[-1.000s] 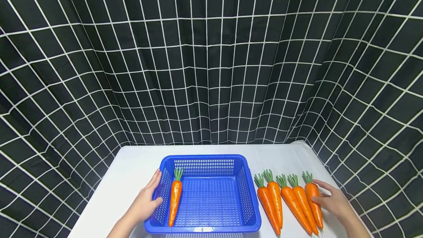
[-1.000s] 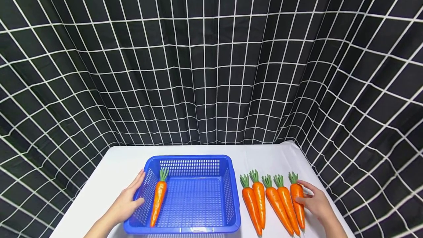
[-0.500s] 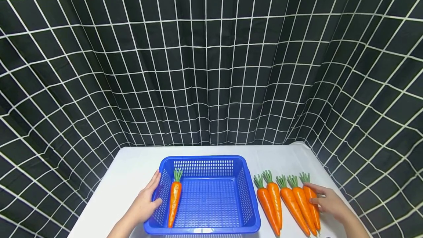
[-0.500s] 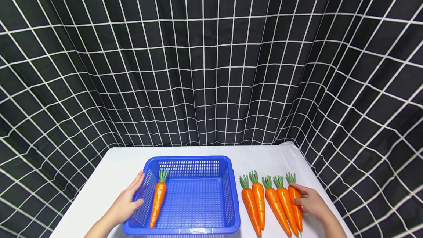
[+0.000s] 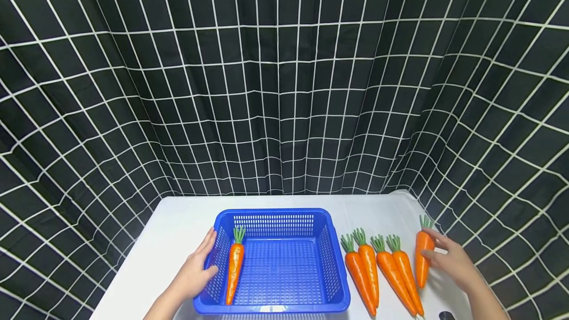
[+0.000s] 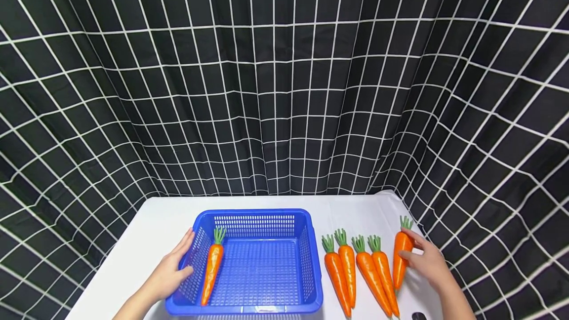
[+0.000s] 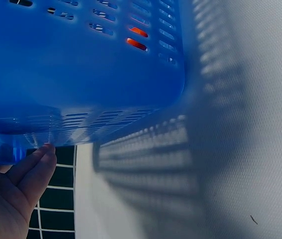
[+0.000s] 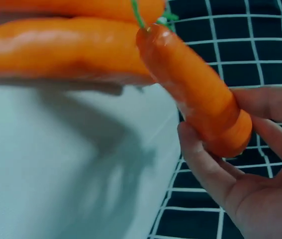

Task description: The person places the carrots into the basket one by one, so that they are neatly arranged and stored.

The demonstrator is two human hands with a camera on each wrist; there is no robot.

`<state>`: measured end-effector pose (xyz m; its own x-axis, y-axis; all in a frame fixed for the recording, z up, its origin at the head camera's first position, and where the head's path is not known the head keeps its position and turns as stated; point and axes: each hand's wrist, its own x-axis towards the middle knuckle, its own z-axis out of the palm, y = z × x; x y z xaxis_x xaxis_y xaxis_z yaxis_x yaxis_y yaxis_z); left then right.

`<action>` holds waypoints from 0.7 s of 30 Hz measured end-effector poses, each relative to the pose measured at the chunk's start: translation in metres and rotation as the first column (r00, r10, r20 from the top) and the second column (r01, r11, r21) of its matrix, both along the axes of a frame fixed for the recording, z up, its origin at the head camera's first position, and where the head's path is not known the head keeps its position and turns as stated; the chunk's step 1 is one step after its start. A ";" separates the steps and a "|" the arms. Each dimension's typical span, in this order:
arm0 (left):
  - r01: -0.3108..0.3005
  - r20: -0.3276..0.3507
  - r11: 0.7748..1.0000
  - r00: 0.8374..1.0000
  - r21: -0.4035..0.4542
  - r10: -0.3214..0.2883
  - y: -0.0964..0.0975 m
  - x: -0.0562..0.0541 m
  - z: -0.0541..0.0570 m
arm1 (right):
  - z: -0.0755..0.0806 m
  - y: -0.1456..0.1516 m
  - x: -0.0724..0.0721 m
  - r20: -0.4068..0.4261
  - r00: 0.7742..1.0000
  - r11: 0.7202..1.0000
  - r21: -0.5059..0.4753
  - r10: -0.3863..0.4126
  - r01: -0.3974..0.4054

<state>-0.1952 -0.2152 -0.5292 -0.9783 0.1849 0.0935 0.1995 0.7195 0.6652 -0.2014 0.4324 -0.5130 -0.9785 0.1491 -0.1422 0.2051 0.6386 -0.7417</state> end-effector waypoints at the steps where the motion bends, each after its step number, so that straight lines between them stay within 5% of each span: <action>1: -0.001 0.001 1.000 1.000 0.000 0.001 0.000 0.000 0.000 | 0.004 -0.002 0.000 0.002 1.000 1.000 -0.007 -0.001 0.001; 11: 0.000 0.000 1.000 1.000 -0.002 0.000 -0.001 -0.002 -0.001 | 0.031 -0.032 -0.002 -0.064 0.997 0.996 -0.082 0.036 -0.041; 21: 0.005 0.003 1.000 1.000 0.007 -0.005 -0.001 -0.001 -0.001 | 0.041 -0.063 -0.009 -0.117 0.990 0.989 -0.115 0.082 -0.095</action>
